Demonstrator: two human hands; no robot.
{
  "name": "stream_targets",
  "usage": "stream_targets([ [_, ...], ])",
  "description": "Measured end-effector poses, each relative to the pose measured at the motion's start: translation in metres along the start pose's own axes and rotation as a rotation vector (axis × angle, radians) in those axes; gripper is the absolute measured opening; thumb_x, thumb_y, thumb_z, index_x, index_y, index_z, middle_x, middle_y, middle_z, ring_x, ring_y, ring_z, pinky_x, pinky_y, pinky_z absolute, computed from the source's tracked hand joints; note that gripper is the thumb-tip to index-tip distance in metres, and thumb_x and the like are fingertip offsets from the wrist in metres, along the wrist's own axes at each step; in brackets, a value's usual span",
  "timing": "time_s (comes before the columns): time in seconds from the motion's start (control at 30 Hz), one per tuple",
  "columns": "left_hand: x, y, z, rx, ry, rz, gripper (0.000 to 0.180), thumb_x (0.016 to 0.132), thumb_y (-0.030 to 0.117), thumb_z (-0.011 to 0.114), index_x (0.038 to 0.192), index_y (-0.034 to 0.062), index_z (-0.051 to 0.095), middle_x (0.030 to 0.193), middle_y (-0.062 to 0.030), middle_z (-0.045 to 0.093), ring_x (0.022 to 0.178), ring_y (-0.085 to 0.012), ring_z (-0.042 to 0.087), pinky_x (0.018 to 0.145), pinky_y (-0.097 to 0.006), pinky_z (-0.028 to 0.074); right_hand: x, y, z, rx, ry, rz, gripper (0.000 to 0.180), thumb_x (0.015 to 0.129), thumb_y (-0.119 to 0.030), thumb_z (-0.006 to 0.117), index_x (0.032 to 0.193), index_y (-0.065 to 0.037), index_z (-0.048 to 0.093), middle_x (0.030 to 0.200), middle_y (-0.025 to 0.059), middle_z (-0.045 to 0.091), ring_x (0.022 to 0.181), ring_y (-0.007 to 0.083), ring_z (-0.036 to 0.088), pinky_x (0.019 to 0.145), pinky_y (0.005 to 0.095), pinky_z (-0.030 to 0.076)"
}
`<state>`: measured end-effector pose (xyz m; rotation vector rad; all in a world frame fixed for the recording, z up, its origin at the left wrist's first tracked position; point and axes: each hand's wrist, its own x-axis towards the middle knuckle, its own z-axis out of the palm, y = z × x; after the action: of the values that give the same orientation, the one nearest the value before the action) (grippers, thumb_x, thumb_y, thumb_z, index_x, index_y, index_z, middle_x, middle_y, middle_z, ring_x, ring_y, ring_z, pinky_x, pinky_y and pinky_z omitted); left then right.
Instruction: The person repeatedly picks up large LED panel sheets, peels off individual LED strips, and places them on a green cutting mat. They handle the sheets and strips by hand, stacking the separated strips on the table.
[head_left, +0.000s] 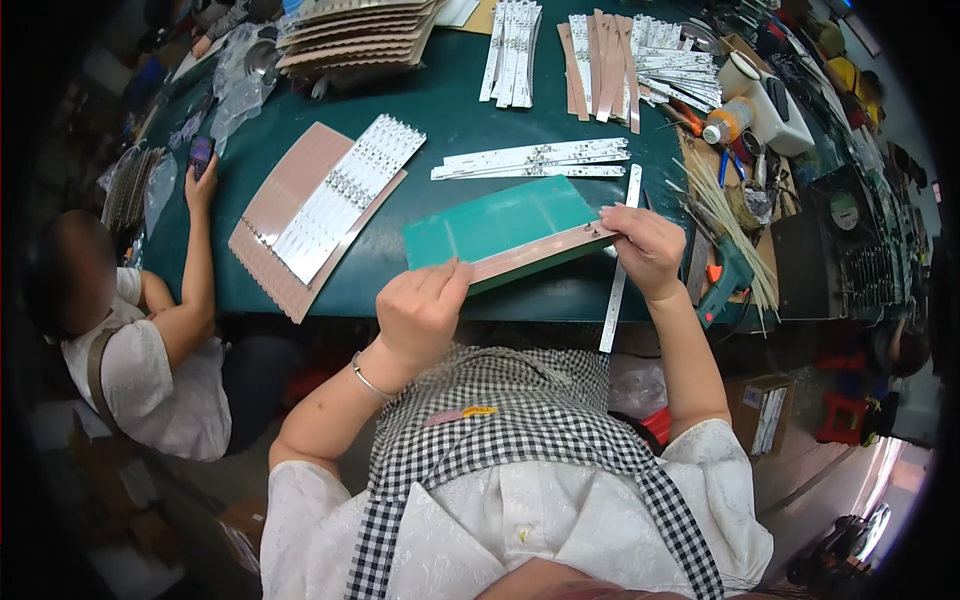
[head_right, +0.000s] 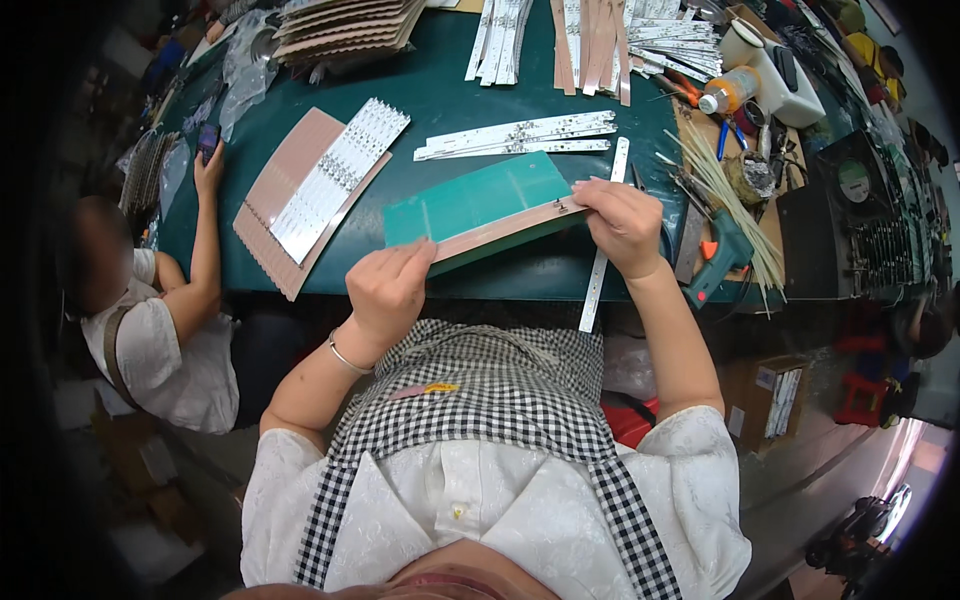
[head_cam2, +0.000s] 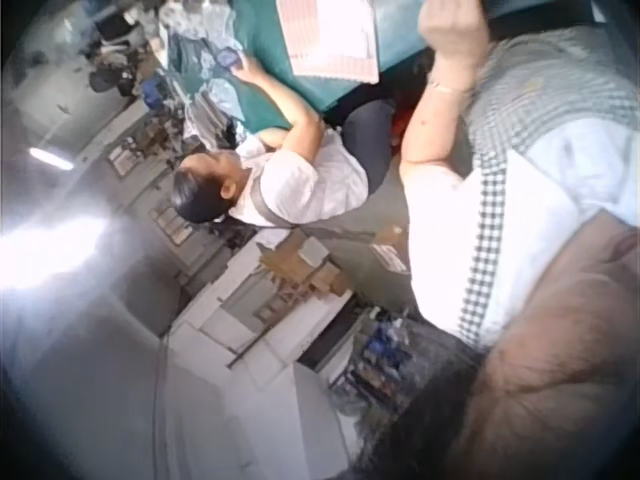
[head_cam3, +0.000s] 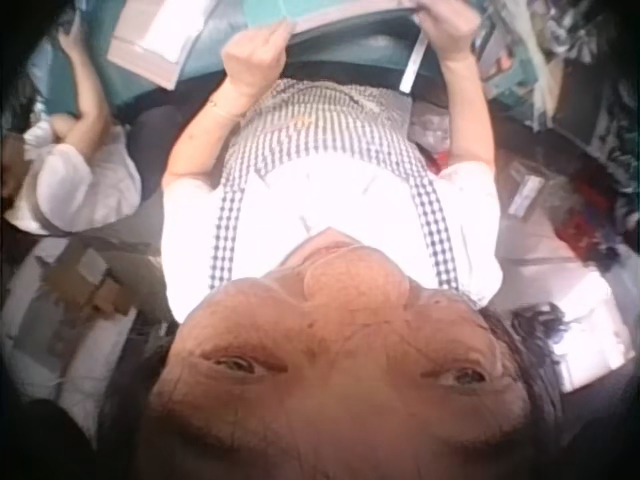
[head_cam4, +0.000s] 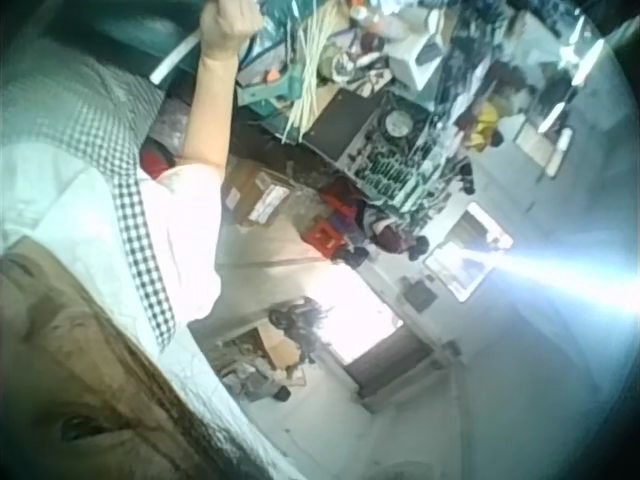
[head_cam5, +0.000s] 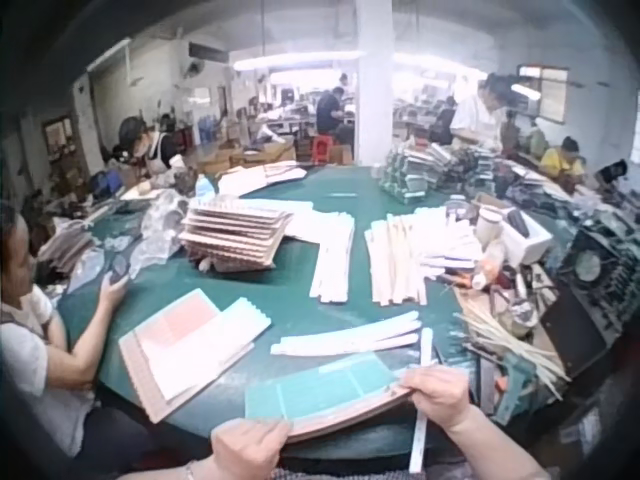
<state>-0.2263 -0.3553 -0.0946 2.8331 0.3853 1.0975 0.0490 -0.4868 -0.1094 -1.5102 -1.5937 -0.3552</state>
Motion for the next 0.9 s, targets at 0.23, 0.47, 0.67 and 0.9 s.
stream_targets([
  [0.23, 0.015, -0.018, -0.013, -0.235, -0.358, -0.424, 0.011, 0.075, 0.011, 0.067, 0.084, 0.0052, 0.068, 0.077, -0.0151, 0.066, 0.064, -0.0278, 0.062, 0.055, -0.034, 0.048, 0.012, 0.005, -0.012, 0.47, -0.302, 0.657, 0.043, 0.069, 0.006, 0.071, 0.111, -0.003, 0.063, 0.095, 0.0089, 0.069, 0.087, 0.0134, 0.065, 0.077, 0.0269, 0.053],
  [0.47, 0.022, -0.055, -0.023, -0.851, -0.48, -0.826, 0.018, 0.09, 0.011, 0.057, 0.094, -0.0045, 0.066, 0.082, -0.006, 0.068, 0.068, -0.0099, 0.06, 0.065, -0.025, 0.05, 0.016, 0.016, -0.02, 0.592, -0.449, 0.878, 0.024, 0.075, 0.003, 0.069, 0.099, 0.0, 0.068, 0.084, 0.0059, 0.068, 0.077, 0.0103, 0.062, 0.07, 0.024, 0.051],
  [0.67, 0.02, -0.072, -0.04, -0.867, -0.145, -0.943, 0.015, 0.09, 0.01, 0.059, 0.097, -0.0032, 0.063, 0.077, -0.0031, 0.063, 0.064, -0.0065, 0.055, 0.059, -0.021, 0.047, 0.03, 0.044, -0.006, 0.617, -0.278, 0.922, 0.014, 0.076, 0.006, 0.067, 0.089, 0.004, 0.069, 0.076, 0.0061, 0.066, 0.064, 0.0103, 0.059, 0.059, 0.0226, 0.047],
  [0.9, 0.017, -0.073, -0.038, -0.879, -0.199, -0.935, 0.021, 0.087, 0.006, 0.062, 0.105, -0.006, 0.061, 0.081, -0.0064, 0.064, 0.065, -0.0068, 0.056, 0.057, -0.021, 0.045, 0.05, 0.106, 0.03, 0.34, -0.286, 0.949, 0.016, 0.076, -0.001, 0.069, 0.092, 0.001, 0.07, 0.076, 0.0082, 0.069, 0.066, 0.0139, 0.063, 0.062, 0.027, 0.051],
])
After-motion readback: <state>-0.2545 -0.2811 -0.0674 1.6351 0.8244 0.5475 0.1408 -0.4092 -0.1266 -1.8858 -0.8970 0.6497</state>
